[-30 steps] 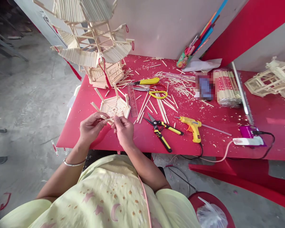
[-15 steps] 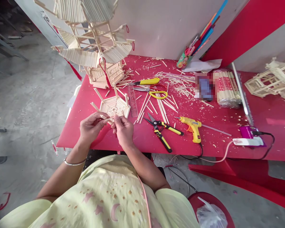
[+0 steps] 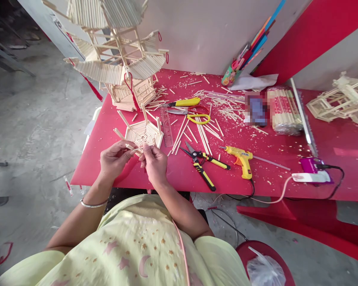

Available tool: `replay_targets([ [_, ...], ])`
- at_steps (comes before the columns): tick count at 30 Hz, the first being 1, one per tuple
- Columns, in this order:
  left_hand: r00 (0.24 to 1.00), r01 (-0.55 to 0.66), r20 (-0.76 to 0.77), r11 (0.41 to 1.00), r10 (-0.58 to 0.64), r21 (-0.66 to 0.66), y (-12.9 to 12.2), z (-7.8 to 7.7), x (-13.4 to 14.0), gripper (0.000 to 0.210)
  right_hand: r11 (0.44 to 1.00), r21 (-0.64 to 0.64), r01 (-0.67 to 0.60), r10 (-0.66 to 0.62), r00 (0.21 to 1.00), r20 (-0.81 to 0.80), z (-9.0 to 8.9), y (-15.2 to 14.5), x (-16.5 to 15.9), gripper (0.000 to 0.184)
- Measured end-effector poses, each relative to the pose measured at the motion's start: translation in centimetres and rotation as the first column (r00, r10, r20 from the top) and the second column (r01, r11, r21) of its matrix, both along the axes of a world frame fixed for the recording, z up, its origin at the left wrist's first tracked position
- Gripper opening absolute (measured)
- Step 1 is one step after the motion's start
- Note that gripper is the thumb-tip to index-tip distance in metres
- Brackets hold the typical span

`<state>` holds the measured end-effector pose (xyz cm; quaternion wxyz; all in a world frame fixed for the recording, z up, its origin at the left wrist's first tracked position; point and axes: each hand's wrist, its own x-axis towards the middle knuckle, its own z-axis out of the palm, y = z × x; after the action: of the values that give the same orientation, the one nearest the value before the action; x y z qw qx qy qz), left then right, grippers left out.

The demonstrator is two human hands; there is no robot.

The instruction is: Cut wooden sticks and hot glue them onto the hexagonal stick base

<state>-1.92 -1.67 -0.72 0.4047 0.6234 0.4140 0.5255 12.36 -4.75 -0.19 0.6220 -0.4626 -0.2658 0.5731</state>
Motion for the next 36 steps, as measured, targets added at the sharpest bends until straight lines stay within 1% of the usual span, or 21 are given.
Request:
replay_targets([
  [5,1.0,-0.01,-0.011,1.0,0.01,0.016,-0.04,0.14,0.19,0.015,1.0,0.0,0.013,-0.013,1.0,-0.001,-0.04,-0.02,-0.08,0.04],
  [13,0.999,-0.02,-0.026,0.999,0.02,0.029,-0.15,-0.21,0.12,0.013,0.999,-0.034,0.016,-0.016,1.0,0.017,0.1,0.0,-0.11,0.044],
  [17,0.998,-0.041,-0.044,0.999,0.042,0.031,-0.32,-0.11,0.28,0.016,0.999,-0.036,0.009,-0.009,1.0,0.01,0.23,0.04,-0.12,0.041],
  [20,0.997,-0.062,-0.046,0.998,0.064,0.032,-0.46,-0.04,0.44,0.018,0.999,-0.042,0.006,-0.005,1.0,0.025,0.3,0.04,-0.1,0.043],
  [29,0.995,-0.079,-0.057,0.995,0.083,0.063,-0.72,-0.43,0.4,0.015,0.999,-0.038,-0.001,0.002,1.0,0.004,0.29,0.0,-0.08,0.042],
  [36,0.994,-0.082,-0.067,0.996,0.084,0.038,-0.77,-0.65,0.29,0.019,0.998,-0.052,-0.018,0.019,1.0,0.014,0.14,-0.13,0.03,0.046],
])
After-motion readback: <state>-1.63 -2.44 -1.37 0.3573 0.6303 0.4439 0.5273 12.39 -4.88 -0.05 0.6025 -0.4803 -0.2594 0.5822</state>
